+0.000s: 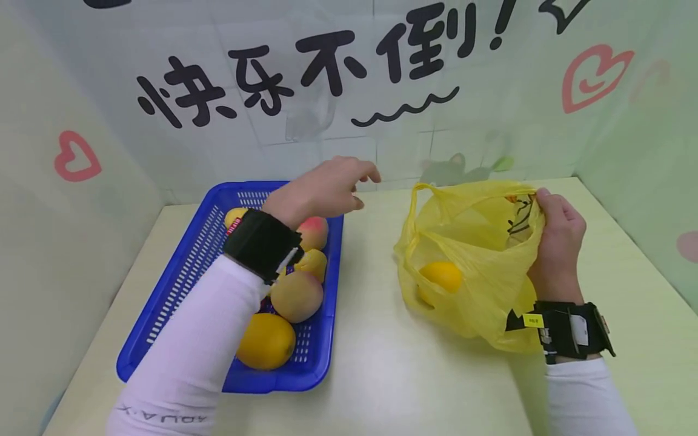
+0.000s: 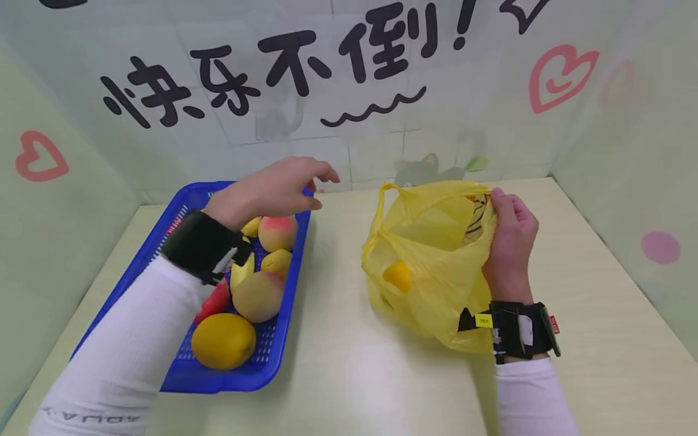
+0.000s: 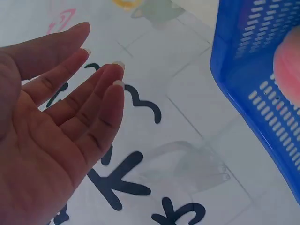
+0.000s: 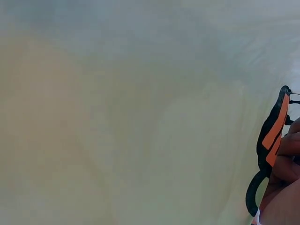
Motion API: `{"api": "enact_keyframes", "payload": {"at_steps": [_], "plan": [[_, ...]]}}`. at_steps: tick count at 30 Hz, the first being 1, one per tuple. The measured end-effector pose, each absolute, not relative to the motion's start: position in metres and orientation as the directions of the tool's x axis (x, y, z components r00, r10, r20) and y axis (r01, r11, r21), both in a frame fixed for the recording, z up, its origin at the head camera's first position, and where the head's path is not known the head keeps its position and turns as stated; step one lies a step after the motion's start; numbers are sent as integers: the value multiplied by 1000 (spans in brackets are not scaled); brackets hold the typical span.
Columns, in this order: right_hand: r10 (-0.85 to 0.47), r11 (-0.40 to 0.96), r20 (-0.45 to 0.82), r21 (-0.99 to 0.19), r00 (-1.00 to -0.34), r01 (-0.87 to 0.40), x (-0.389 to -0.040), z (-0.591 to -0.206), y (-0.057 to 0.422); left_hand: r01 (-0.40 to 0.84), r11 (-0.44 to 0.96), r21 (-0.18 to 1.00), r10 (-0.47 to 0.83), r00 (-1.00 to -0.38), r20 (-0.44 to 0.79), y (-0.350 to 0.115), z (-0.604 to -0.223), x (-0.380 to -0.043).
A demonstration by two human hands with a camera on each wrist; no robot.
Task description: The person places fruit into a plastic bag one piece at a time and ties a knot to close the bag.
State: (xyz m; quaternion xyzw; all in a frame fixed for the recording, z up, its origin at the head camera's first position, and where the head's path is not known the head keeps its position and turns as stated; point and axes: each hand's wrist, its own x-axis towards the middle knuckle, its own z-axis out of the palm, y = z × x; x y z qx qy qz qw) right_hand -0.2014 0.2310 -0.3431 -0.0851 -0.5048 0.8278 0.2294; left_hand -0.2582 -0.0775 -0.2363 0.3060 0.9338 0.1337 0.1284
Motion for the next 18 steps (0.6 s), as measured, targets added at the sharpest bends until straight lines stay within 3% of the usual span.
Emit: {"api": "enact_keyframes", "payload": {"at_steps": [8, 18], "plan": [[420, -356, 103, -895, -902, -268, -198, -342, 236, 422, 861, 283, 482, -856, -189, -120, -240, -268], [382, -334, 131, -903, -915, -269, -196, -342, 237, 279, 912, 299, 382, -845, -375, -145, -273, -279]]}}
